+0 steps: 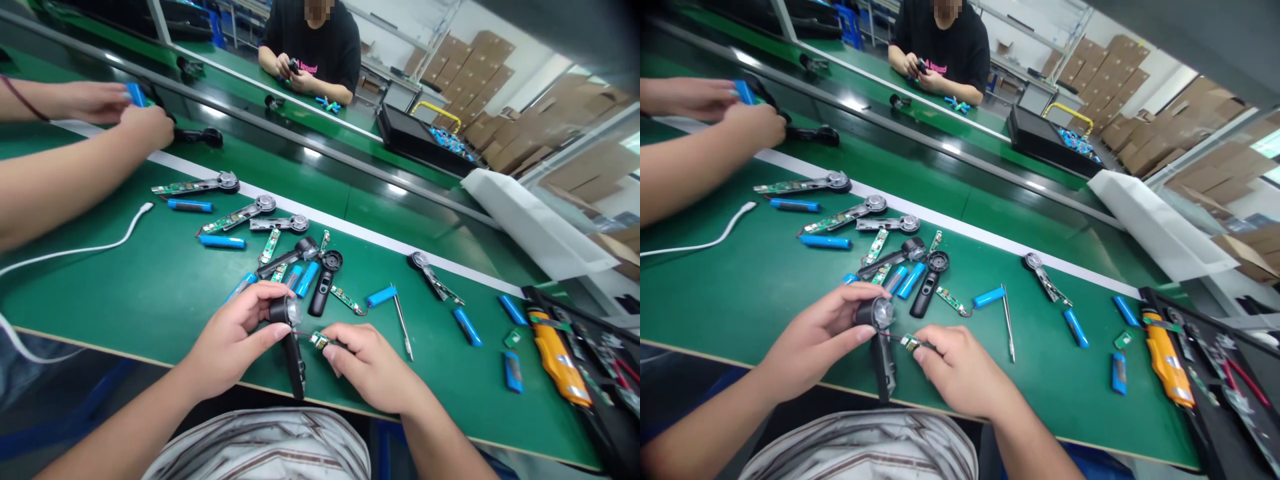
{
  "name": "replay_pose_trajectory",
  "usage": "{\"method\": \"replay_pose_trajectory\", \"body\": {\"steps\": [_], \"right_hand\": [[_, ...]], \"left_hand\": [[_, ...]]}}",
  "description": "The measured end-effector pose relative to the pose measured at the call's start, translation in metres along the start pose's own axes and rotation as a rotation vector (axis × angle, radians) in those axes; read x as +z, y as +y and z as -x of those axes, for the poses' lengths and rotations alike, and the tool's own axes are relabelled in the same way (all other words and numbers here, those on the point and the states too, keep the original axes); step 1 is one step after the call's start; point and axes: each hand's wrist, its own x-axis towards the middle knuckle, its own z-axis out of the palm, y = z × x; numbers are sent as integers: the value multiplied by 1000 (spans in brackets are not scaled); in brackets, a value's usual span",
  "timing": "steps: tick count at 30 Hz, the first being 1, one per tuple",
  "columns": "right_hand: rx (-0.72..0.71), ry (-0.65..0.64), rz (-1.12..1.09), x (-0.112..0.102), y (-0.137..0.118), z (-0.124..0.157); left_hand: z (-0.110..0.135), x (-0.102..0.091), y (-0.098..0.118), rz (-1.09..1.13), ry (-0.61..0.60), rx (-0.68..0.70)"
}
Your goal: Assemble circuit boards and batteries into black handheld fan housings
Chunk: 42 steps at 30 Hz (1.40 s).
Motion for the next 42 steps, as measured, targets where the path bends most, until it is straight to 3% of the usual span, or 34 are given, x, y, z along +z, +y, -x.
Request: {"method": "replay_pose_trajectory", "body": {"steps": [4, 9, 19, 23, 27, 29, 32, 35, 38, 40, 42], "right_hand": [[14, -6, -87, -1, -2, 0], [-34, 57, 22, 4, -1, -3], [-97, 60, 172, 8, -1, -2], [-151, 62, 268, 11, 0, 0], [-183, 16, 383, -3, 0, 10], [-170, 86, 353, -21, 3, 21], [-99, 279, 208, -49, 10, 40], [-79, 344, 39, -59, 16, 52], [-91, 337, -38, -47, 13, 49], [-80, 343, 28, -32, 4, 44], [-51, 302, 176, -17, -7, 42]], "left_hand": [[0, -1, -1, -81, -11, -1], [-1, -4, -3, -392, -87, 154], [1, 2, 4, -477, -361, 259], [0, 7, 4, -618, -374, 271], [-3, 7, 8, -634, -452, 291], [-3, 3, 9, -615, -469, 311], [-2, -1, 3, -603, -426, 344], [-3, -2, -6, -704, -302, 399], [0, 3, -8, -894, -89, 573], [7, 9, -6, -963, 58, 665], [18, 15, -4, -905, 105, 672]]}}
